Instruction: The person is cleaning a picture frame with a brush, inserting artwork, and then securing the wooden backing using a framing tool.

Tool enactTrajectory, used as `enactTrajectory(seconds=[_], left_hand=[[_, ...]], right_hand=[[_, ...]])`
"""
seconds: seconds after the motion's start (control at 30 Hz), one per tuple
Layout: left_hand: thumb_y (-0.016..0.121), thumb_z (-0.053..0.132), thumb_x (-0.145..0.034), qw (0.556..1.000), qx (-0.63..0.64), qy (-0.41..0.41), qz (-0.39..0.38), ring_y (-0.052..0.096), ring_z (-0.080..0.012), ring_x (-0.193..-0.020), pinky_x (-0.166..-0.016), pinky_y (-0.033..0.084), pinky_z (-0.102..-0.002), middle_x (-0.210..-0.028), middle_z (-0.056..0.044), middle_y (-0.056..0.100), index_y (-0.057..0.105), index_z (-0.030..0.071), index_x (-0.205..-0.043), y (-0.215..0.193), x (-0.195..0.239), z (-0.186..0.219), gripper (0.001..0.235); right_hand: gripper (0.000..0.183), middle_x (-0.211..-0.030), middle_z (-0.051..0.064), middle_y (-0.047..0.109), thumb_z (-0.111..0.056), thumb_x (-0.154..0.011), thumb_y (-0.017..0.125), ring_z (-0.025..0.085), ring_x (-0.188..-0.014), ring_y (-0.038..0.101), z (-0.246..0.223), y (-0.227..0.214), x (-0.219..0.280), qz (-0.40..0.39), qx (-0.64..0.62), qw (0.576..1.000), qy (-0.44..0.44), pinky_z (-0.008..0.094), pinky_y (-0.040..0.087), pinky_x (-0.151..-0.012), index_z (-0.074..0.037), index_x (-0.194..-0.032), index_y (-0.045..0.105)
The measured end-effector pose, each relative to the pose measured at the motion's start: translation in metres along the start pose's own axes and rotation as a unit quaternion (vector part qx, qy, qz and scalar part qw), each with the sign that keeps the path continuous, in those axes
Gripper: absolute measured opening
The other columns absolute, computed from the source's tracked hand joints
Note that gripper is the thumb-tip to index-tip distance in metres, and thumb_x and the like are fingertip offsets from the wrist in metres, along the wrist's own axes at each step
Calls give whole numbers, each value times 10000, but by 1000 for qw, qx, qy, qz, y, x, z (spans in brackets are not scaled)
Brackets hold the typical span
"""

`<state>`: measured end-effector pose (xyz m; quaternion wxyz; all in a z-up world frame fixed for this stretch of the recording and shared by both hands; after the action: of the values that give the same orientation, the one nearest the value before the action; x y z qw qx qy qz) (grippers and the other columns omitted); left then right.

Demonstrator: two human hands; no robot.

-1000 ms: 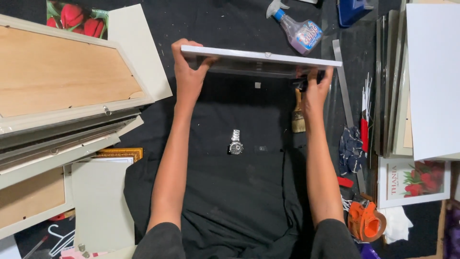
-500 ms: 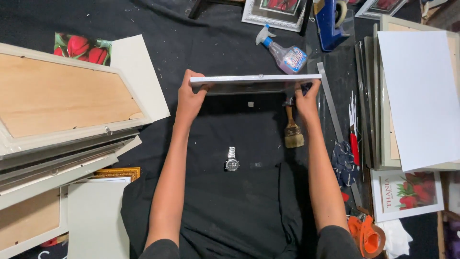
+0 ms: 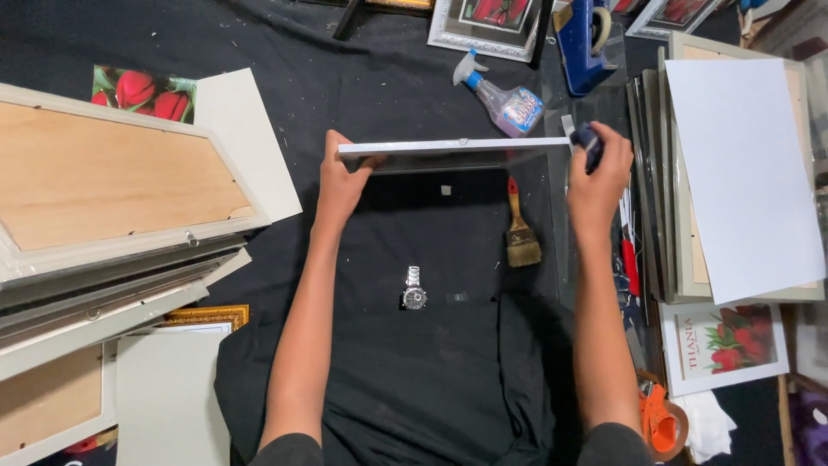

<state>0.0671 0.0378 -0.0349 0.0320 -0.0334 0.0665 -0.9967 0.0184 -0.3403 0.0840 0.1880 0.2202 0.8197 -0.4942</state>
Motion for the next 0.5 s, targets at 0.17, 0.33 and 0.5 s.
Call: enactTrajectory(seconds=[0.17, 0.33, 0.5], left_hand=[[817, 216, -931, 1000, 13, -9, 5, 634, -330, -998, -865, 461, -500, -945, -151, 619, 414, 118, -983, 4, -5, -7, 418], [804, 203, -923, 1000, 6, -20, 3, 651, -293, -1010, -875, 460, -437, -947, -107, 704, 445, 131, -981, 5, -5, -12, 371], [845, 251, -907, 999, 23, -23, 8, 639, -271, -996, -884, 468, -461, -945, -127, 677, 444, 129, -961, 5, -7, -16, 423]], right_hand=[[328, -1050, 120, 558, 47, -894, 745, 409, -1009, 617, -26, 49, 12, -10, -5, 1000, -7, 465, 492, -894, -74, -1199, 732], [285, -1092, 138, 555, -24, -939, 703, 409, -1039, 628, -69, 71, 25, -6, -53, 999, 5, 463, 525, -889, -36, -1224, 699], [357, -1089, 96, 559, -12, -916, 684, 389, -1042, 641, -32, 66, 15, -57, -5, 998, -34, 474, 544, -858, -107, -1258, 724]])
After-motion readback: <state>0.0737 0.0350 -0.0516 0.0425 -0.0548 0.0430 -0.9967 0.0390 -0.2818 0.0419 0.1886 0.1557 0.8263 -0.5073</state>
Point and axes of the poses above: each hand's wrist, its own x-axis away from the middle knuckle, its own y-axis out of the palm, z = x × y, the point moved 5 cm from there along -x, towards the middle knuckle
